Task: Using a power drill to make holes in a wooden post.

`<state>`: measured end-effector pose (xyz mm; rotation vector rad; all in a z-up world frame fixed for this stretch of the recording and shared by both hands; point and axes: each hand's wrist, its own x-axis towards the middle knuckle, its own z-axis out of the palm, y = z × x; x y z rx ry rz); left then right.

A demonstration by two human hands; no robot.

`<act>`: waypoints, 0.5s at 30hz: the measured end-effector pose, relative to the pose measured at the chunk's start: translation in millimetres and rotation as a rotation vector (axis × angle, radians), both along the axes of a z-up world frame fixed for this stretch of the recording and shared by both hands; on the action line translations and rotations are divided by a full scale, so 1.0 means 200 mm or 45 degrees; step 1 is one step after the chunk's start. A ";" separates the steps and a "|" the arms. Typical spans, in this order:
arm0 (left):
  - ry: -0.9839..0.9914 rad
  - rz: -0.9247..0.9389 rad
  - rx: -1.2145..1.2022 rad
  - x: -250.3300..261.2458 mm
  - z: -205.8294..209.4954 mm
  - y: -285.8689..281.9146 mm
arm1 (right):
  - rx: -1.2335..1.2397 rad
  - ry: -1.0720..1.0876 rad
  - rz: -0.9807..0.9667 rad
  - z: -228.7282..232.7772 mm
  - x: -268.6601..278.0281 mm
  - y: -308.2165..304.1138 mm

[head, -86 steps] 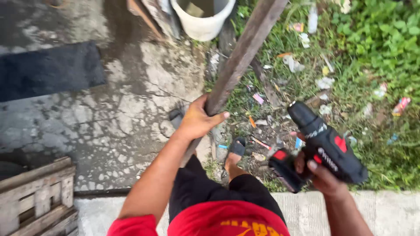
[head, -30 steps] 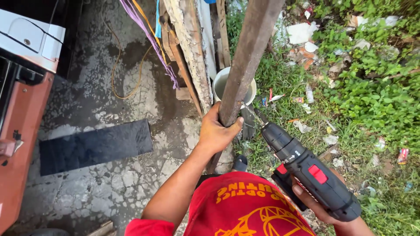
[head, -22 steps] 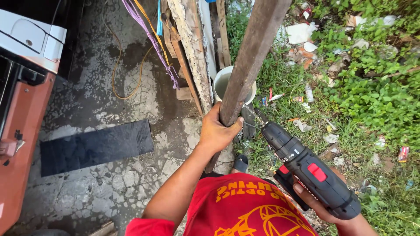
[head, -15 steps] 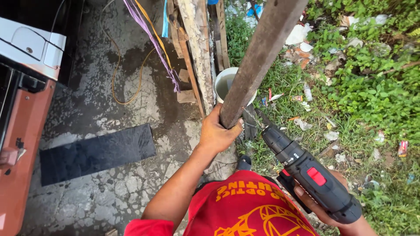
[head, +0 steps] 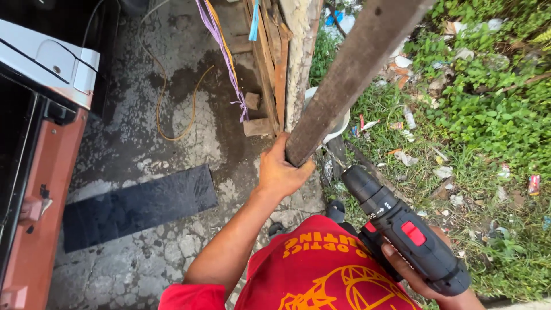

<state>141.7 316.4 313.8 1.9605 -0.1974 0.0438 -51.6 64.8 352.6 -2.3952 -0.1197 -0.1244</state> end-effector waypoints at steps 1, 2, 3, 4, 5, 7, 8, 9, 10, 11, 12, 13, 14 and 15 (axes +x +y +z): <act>-0.016 -0.006 0.013 -0.01 0.00 0.02 | 0.048 0.068 -0.019 0.00 -0.01 0.03; -0.032 -0.012 0.026 -0.02 0.01 0.04 | 0.097 0.135 -0.038 0.00 -0.03 0.05; -0.042 -0.012 0.023 -0.02 0.00 0.06 | 0.094 0.125 -0.038 0.01 -0.02 0.10; -0.117 -0.028 0.033 -0.02 0.00 0.07 | 0.074 0.012 -0.015 0.02 -0.02 0.14; -0.183 -0.043 0.044 -0.03 -0.01 0.08 | 0.056 -0.092 0.009 0.04 -0.02 0.18; -0.123 -0.033 0.029 -0.06 0.00 0.10 | 0.090 -0.133 0.046 0.01 -0.02 0.20; -0.063 -0.025 0.016 -0.06 0.00 0.10 | 0.126 -0.174 0.083 0.00 -0.02 0.21; -0.060 -0.024 0.014 -0.07 0.01 0.11 | 0.124 -0.172 0.084 -0.05 -0.04 0.20; -0.020 0.002 0.016 -0.08 0.02 0.11 | -0.042 0.031 0.012 -0.10 -0.06 0.18; 0.019 0.029 0.021 -0.08 0.03 0.11 | -0.206 0.230 -0.062 -0.16 -0.08 0.17; 0.020 0.032 0.020 -0.09 0.01 0.13 | -0.206 0.231 -0.059 -0.13 -0.07 0.20; -0.042 0.035 0.019 -0.09 0.00 0.14 | -0.085 0.064 -0.012 -0.10 -0.04 0.23; -0.104 0.038 0.017 -0.10 -0.02 0.15 | 0.038 -0.103 0.034 -0.07 -0.02 0.26; -0.104 0.041 0.015 -0.10 -0.03 0.16 | 0.036 -0.103 0.037 -0.08 -0.01 0.27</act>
